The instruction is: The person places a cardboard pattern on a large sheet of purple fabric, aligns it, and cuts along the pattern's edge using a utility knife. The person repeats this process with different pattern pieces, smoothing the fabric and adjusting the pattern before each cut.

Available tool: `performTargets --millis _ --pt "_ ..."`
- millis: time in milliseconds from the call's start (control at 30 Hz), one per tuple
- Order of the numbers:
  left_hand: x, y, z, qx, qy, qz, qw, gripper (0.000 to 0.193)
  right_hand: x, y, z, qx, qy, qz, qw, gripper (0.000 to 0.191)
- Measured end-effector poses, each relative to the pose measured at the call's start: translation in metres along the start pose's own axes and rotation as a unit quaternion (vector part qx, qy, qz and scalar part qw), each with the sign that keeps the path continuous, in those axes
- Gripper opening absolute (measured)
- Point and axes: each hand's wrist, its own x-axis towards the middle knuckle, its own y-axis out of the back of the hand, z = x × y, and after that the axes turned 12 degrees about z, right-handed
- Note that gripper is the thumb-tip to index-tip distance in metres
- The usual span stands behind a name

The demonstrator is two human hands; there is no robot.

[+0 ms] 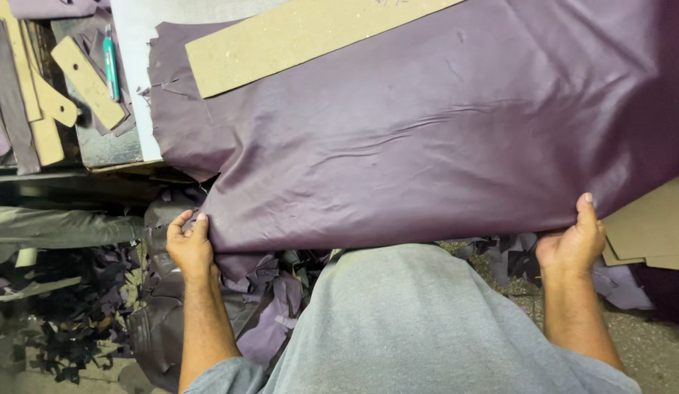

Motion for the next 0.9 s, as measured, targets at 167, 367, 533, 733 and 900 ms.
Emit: performTargets --millis 167,367,533,733,900 --pt "0.000 -0.001 -0.001 0.040 -0.031 0.009 0.999 0.032 0.012 0.006 0.005 0.019 0.055 -0.021 0.998 0.039" --pt "-0.002 -0.005 -0.008 0.032 -0.012 -0.007 0.999 0.031 0.034 0.044 0.011 -0.028 0.153 0.046 0.987 0.019" --pt "-0.001 -0.011 -0.011 0.062 -0.021 -0.003 0.998 0.028 0.032 0.042 0.011 -0.047 0.218 0.033 0.974 0.016" --pt "-0.004 -0.022 -0.003 0.027 -0.007 -0.020 0.999 0.031 0.009 0.010 -0.005 -0.061 0.202 0.014 0.978 0.014" --pt "-0.001 -0.026 -0.004 0.002 0.008 -0.026 1.000 0.033 0.011 0.011 0.000 -0.100 0.138 0.031 0.985 0.013"
